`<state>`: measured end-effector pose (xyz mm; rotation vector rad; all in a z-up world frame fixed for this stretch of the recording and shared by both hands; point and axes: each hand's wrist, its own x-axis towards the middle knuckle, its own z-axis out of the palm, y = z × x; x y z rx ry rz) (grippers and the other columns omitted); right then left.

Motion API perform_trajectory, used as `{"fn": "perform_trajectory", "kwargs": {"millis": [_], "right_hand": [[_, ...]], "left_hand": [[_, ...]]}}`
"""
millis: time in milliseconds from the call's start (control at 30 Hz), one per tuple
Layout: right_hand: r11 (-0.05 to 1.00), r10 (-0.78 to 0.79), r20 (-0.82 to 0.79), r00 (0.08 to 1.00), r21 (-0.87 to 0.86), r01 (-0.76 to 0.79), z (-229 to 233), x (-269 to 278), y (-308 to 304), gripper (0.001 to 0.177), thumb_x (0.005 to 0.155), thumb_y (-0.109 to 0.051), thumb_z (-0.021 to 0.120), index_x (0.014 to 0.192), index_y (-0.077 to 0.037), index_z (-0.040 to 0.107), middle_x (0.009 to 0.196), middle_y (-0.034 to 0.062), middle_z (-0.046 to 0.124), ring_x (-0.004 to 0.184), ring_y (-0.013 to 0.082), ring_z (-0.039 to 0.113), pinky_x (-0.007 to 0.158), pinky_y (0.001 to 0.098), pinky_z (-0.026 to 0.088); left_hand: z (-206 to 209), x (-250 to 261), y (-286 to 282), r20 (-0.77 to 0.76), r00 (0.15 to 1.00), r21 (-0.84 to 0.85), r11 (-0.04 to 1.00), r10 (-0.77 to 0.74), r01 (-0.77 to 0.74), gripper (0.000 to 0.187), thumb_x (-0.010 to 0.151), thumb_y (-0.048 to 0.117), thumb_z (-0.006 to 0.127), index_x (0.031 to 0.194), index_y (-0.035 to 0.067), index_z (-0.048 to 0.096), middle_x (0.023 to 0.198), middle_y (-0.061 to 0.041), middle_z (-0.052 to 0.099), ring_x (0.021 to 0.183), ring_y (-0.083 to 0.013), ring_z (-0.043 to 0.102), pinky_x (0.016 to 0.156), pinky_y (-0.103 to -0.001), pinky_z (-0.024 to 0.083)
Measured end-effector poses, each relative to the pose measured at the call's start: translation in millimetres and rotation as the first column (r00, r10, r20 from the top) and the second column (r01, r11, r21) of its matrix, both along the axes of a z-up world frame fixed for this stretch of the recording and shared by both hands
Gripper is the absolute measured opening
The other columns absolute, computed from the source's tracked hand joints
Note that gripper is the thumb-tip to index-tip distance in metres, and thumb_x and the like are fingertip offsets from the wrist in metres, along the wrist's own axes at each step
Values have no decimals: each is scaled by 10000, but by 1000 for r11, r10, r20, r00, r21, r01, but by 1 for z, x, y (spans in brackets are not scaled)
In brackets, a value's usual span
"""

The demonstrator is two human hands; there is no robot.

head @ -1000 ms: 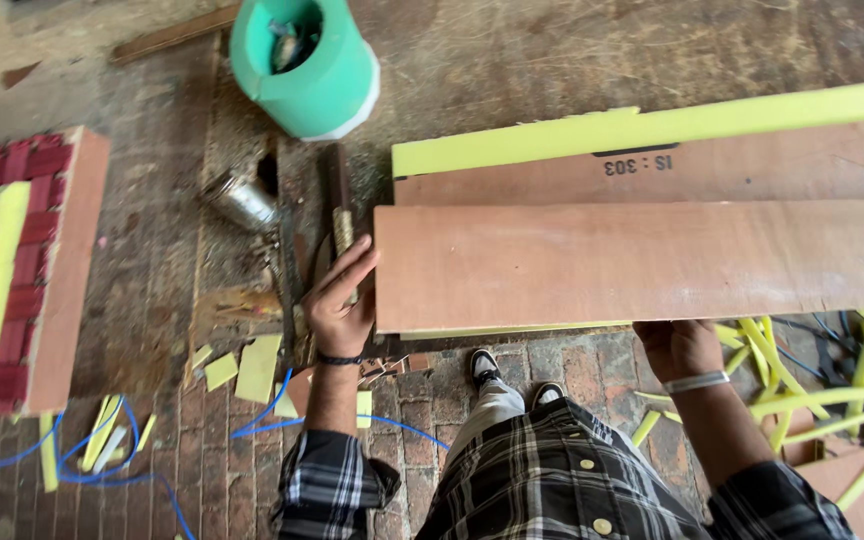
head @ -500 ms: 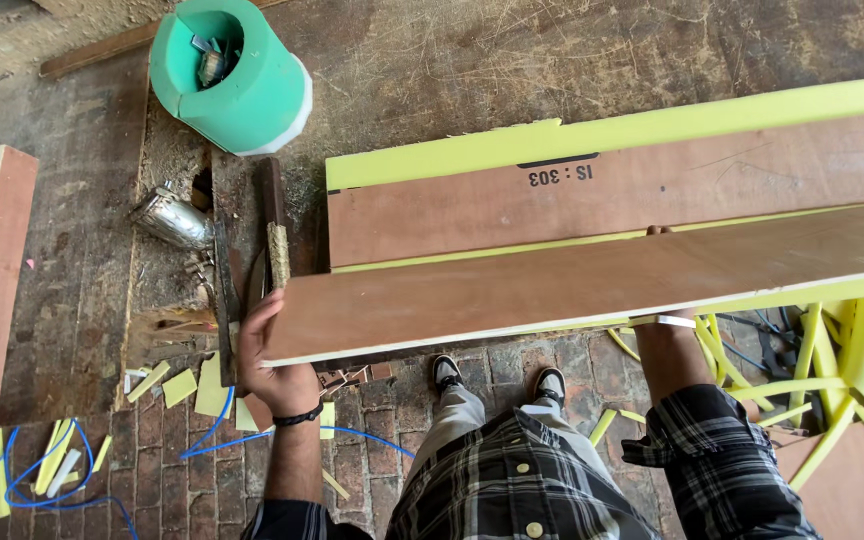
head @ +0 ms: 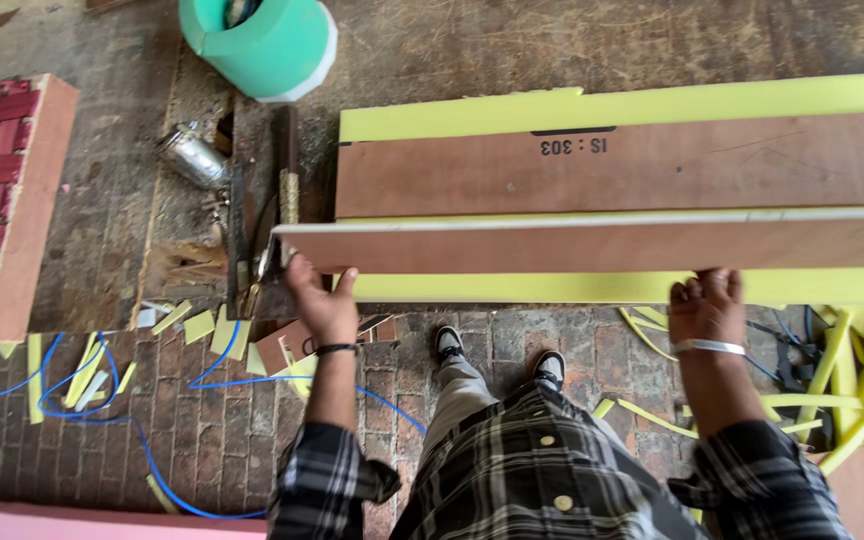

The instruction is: The person uses a spray gun to apply adhesive to a plywood board, then places a yellow foam sheet on top. They use a straightedge and a knife to cut the foam along the board's edge, trim the excess, and remove the cut pieces. The person repeats the process with another foam sheet and board.

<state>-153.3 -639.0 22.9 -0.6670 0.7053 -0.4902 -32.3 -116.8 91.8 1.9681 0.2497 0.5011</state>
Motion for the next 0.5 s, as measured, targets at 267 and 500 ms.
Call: {"fn": "perform_trajectory", "kwargs": {"millis": [267, 500], "right_hand": [[994, 43, -316, 948, -84, -72, -5, -34, -23, 155, 1086, -117, 646, 1050, -240, 559, 1027, -96, 684, 886, 99, 594, 817, 362, 432], [991, 27, -570, 821, -91, -97, -23, -36, 8, 99, 1063, -159, 643, 1001, -215, 590, 978, -94, 712, 833, 83, 613, 732, 344, 411]], "left_hand": [[-51, 15, 36, -421, 903, 127, 979, -90, 157, 492, 743, -181, 721, 1178, 36, 641, 1069, -84, 727, 922, -186, 732, 765, -307, 595], [-60, 38, 71, -556, 812, 124, 948, -178, 293, 545, 714, -100, 812, 1218, 72, 694, 1084, -101, 783, 960, -190, 759, 819, -319, 615]]}}
